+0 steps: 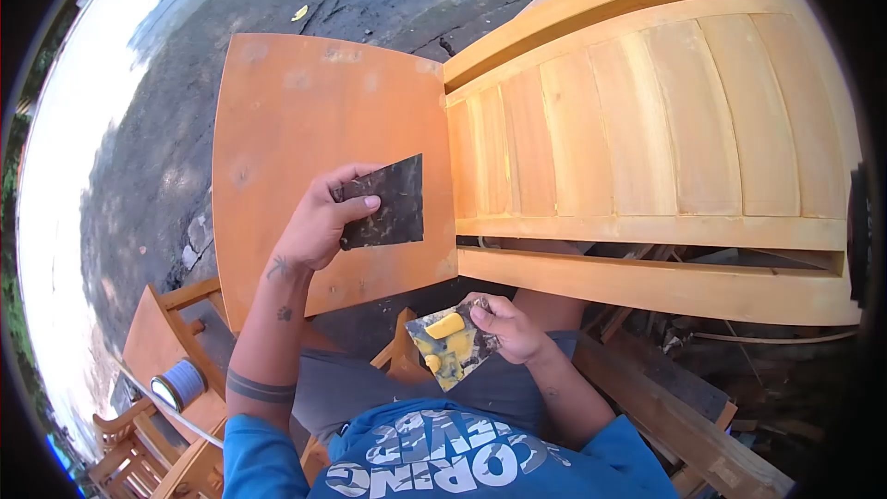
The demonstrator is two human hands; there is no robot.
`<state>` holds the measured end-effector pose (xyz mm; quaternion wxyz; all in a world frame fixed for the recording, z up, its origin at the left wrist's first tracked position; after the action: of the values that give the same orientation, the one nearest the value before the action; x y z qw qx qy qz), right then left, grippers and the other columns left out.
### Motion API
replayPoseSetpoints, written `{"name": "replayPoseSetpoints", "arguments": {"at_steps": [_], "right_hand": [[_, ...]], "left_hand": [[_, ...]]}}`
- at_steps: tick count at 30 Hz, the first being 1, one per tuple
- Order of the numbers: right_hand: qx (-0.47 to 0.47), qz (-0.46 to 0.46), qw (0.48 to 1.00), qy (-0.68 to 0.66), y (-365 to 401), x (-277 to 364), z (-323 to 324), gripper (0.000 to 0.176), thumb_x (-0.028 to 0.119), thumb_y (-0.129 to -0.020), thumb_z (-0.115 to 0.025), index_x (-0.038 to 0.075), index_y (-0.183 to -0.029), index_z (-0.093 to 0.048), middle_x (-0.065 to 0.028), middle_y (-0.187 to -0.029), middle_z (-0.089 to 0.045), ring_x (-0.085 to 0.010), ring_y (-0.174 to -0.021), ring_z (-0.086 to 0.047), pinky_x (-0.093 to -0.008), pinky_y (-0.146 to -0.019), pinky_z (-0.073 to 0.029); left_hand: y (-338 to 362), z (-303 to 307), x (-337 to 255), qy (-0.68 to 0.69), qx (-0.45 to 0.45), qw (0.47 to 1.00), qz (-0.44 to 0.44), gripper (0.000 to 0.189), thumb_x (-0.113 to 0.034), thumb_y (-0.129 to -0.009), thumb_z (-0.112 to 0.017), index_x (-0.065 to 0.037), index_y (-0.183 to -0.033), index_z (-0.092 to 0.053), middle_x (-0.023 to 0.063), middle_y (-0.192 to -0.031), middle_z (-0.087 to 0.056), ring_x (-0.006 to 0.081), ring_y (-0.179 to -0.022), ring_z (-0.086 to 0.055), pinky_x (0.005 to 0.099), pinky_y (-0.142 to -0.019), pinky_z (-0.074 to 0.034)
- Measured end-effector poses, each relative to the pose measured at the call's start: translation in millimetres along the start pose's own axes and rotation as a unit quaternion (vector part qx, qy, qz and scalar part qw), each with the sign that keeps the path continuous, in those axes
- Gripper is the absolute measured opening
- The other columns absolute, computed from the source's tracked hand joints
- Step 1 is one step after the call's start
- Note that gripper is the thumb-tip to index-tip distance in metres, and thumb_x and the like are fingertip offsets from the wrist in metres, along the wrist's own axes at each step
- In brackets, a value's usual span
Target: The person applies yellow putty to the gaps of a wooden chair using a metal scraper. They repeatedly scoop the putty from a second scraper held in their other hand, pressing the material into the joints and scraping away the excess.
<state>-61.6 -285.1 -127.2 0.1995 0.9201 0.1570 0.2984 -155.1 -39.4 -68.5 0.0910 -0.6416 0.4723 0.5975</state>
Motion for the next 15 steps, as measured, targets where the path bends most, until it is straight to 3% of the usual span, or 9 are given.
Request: {"name": "replayPoseSetpoints", "arguments": {"at_steps": [2,3,4,7,8,14,15], "right_hand": [[0.006,-0.013,0.995,0.099,-18.5,4.7,5.2,0.027,0.025,-0.099,-0.046,0.000,-0.105,-0.052,-0.0032,-0.095,-0.059,-0.0078,-0.087,-0.056,-0.0247,-0.080,-0.046],[0.011,-0.021,0.989,0.144,-27.3,5.9,6.1,0.027,0.025,-0.099,-0.045,0.000,-0.105,-0.053,-0.0026,-0.094,-0.059,-0.0071,-0.086,-0.054,-0.0239,-0.079,-0.045],[0.004,-0.025,0.977,0.212,-35.9,13.1,4.3,0.029,0.026,-0.099,-0.044,0.000,-0.105,-0.054,-0.0019,-0.093,-0.058,-0.0070,-0.085,-0.053,-0.0235,-0.079,-0.044],[0.051,-0.045,0.972,0.226,-61.5,20.4,1.3,0.034,0.030,-0.100,-0.041,-0.002,-0.106,-0.053,-0.0062,-0.092,-0.060,-0.0106,-0.086,-0.054,-0.0266,-0.081,-0.045],[0.062,-0.049,0.972,0.222,-68.3,21.4,3.3,0.034,0.030,-0.100,-0.040,-0.001,-0.105,-0.053,-0.0062,-0.091,-0.060,-0.0107,-0.086,-0.054,-0.0267,-0.081,-0.045],[0.121,-0.078,0.966,0.213,-86.4,9.3,8.4,0.032,0.027,-0.100,-0.039,0.000,-0.104,-0.053,-0.0095,-0.087,-0.060,-0.0149,-0.081,-0.056,-0.0302,-0.076,-0.046],[0.120,-0.074,0.965,0.223,-86.9,9.6,7.8,0.032,0.027,-0.100,-0.039,-0.001,-0.105,-0.053,-0.0103,-0.088,-0.060,-0.0161,-0.080,-0.057,-0.0308,-0.076,-0.046]], "left_hand": [[-52.1,-8.5,-6.9,-0.176,-0.002,0.984,-0.032,0.034,0.002,-0.083,-0.054,0.001,-0.117,-0.059,0.0126,-0.098,-0.067,0.0204,-0.091,-0.064,0.0320,-0.078,-0.051],[-75.9,-14.7,-11.4,-0.269,-0.010,0.962,-0.051,0.035,0.001,-0.083,-0.052,0.001,-0.118,-0.058,0.0143,-0.099,-0.067,0.0233,-0.092,-0.065,0.0330,-0.077,-0.050],[-100.8,-19.7,-13.5,-0.381,-0.025,0.919,-0.102,0.035,0.004,-0.084,-0.047,0.000,-0.118,-0.058,0.0138,-0.100,-0.066,0.0204,-0.091,-0.063,0.0333,-0.081,-0.050],[-147.5,-35.6,-17.8,-0.530,-0.014,0.836,-0.142,0.037,0.003,-0.084,-0.044,0.000,-0.118,-0.058,0.0153,-0.104,-0.065,0.0241,-0.090,-0.063,0.0338,-0.080,-0.050],[-157.8,-38.5,-20.2,-0.542,-0.021,0.828,-0.145,0.039,0.003,-0.080,-0.045,0.000,-0.116,-0.060,0.0164,-0.102,-0.064,0.0238,-0.086,-0.062,0.0342,-0.077,-0.050],[-194.1,-12.7,-12.2,-0.345,-0.062,0.929,0.116,0.040,0.001,-0.072,-0.052,-0.002,-0.111,-0.064,0.0122,-0.090,-0.062,0.0203,-0.076,-0.061,0.0327,-0.066,-0.051],[-199.3,-8.3,-8.5,-0.341,-0.071,0.931,0.110,0.040,0.001,-0.072,-0.053,-0.001,-0.110,-0.064,0.0119,-0.090,-0.062,0.0201,-0.076,-0.060,0.0324,-0.065,-0.051]]}}
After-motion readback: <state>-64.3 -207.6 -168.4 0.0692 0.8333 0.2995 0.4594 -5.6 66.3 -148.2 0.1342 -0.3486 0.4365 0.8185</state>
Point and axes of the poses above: each hand's wrist, its own y-axis away from the middle knuckle, its own z-axis out of the back of the hand, x = y × z, the point moved 5 cm from there along -y, towards the middle knuckle
